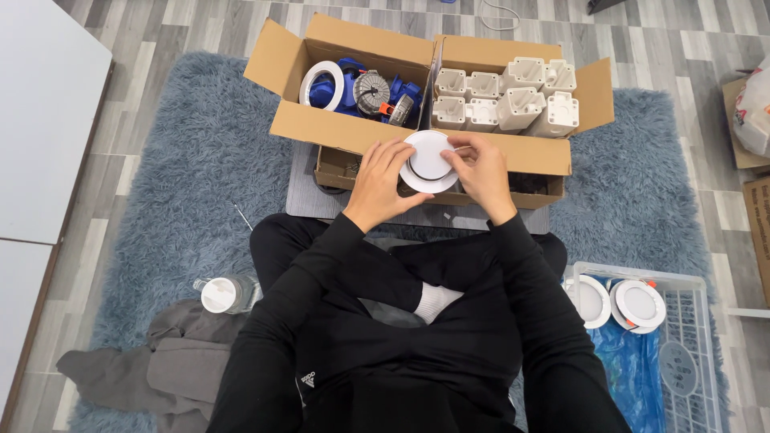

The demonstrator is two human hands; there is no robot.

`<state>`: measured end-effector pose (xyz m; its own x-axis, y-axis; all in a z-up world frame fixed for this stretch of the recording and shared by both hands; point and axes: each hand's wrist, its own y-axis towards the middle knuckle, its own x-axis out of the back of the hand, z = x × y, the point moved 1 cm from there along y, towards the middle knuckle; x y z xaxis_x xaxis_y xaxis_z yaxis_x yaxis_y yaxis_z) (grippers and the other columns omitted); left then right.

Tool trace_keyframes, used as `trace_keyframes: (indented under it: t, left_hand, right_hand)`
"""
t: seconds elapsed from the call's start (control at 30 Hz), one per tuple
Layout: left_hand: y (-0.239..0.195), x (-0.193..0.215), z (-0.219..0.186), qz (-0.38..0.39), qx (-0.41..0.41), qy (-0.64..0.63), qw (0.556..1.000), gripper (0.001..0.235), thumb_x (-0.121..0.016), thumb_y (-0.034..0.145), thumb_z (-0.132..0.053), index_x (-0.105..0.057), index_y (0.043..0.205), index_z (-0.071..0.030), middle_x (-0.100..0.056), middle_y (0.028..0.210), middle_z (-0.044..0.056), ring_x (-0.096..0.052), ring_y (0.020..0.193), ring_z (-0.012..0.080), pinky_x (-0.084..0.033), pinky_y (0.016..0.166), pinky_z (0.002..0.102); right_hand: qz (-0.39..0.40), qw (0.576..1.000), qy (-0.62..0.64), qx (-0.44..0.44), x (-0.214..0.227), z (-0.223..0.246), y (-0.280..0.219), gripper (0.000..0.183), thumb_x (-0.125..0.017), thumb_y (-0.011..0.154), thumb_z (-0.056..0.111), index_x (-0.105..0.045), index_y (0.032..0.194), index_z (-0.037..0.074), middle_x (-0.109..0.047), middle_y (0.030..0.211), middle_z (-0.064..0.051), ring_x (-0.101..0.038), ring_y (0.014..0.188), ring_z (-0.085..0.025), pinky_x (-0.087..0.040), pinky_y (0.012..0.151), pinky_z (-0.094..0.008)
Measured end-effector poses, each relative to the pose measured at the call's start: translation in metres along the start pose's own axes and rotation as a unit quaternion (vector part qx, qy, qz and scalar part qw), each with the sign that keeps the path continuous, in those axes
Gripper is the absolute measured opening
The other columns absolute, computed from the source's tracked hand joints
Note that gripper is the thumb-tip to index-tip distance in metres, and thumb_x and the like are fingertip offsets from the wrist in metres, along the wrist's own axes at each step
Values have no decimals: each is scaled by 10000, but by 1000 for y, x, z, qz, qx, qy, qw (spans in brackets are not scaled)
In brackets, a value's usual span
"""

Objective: Sorting and inspecting LED downlights and electrical components from boxes into a crate

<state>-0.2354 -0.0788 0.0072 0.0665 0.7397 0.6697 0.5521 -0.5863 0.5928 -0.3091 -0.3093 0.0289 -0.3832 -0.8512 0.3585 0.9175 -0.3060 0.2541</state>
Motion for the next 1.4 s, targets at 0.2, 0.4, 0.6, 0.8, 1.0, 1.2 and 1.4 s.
trace_keyframes:
  t: [0.2, 0.4, 0.6, 0.8, 1.0, 1.2, 1.4]
  left_hand:
    - [-6, 5, -9, -17, 7, -11, 1000, 869, -969, 785, -555, -653, 1409, -38, -658, 1397, 120, -579, 1427, 358, -342, 1273, 613]
    - [-11, -2, -13, -45, 10, 0, 999, 864, -965, 784, -578, -663, 1391, -43, -659, 1383, 107, -590, 1409, 341, -350, 1264, 604]
    - [-11, -1, -15, -63, 4, 0, 998, 854, -962, 789, -574, -665, 1381, -36, -657, 1374, 113, -597, 1401, 341, -351, 1262, 596]
    - [-12, -2, -16, -60, -3, 22, 998, 809, -950, 802, -576, -688, 1385, -79, -650, 1353, 99, -597, 1395, 350, -351, 1252, 616]
    - [-13, -3, -15, -49, -27, 43, 997, 697, -965, 789, -505, -748, 1308, -93, -642, 1346, 123, -587, 1396, 374, -347, 1237, 629]
    - [-12, -3, -14, -49, -30, 47, 997, 689, -961, 792, -517, -748, 1313, -119, -635, 1345, 111, -586, 1395, 363, -350, 1234, 624]
    - [-6, -3, -15, -60, -25, 55, 996, 749, -911, 850, -580, -679, 1406, -135, -626, 1343, 111, -584, 1383, 358, -379, 1216, 605]
  right_hand:
    - [23, 1000, 10, -12, -3, 8, -8, 301, -828, 999, 10, -757, 1290, -16, -697, 1134, -210, -789, 969, -232, -679, 822, -295]
    - [2, 979, -201, 43, -3, 4, -8, 285, -903, 975, 291, -825, 1240, 218, -755, 1058, -8, -686, 1005, -206, -592, 861, -357]
    - [15, 976, -205, 66, -3, 7, -11, 232, -930, 935, 267, -846, 1142, 205, -723, 1131, -37, -644, 1076, -294, -560, 958, -440]
    - [9, 964, -233, 131, -8, 15, -18, 159, -873, 994, 241, -846, 1149, 212, -686, 1183, -61, -641, 1091, -303, -544, 972, -443]
    - [-9, 944, -260, 202, -12, 0, -23, 137, -814, 1052, 280, -835, 1169, 211, -668, 1223, -55, -649, 1062, -277, -523, 953, -423]
    - [-31, 936, -259, 236, -13, 6, -32, 223, -809, 1060, 285, -811, 1251, 169, -668, 1292, -79, -671, 1096, -286, -523, 944, -425]
    - [-74, 931, -221, 280, -10, 11, -40, 247, -802, 1062, 262, -791, 1277, 142, -686, 1341, -105, -677, 1084, -318, -531, 947, -426]
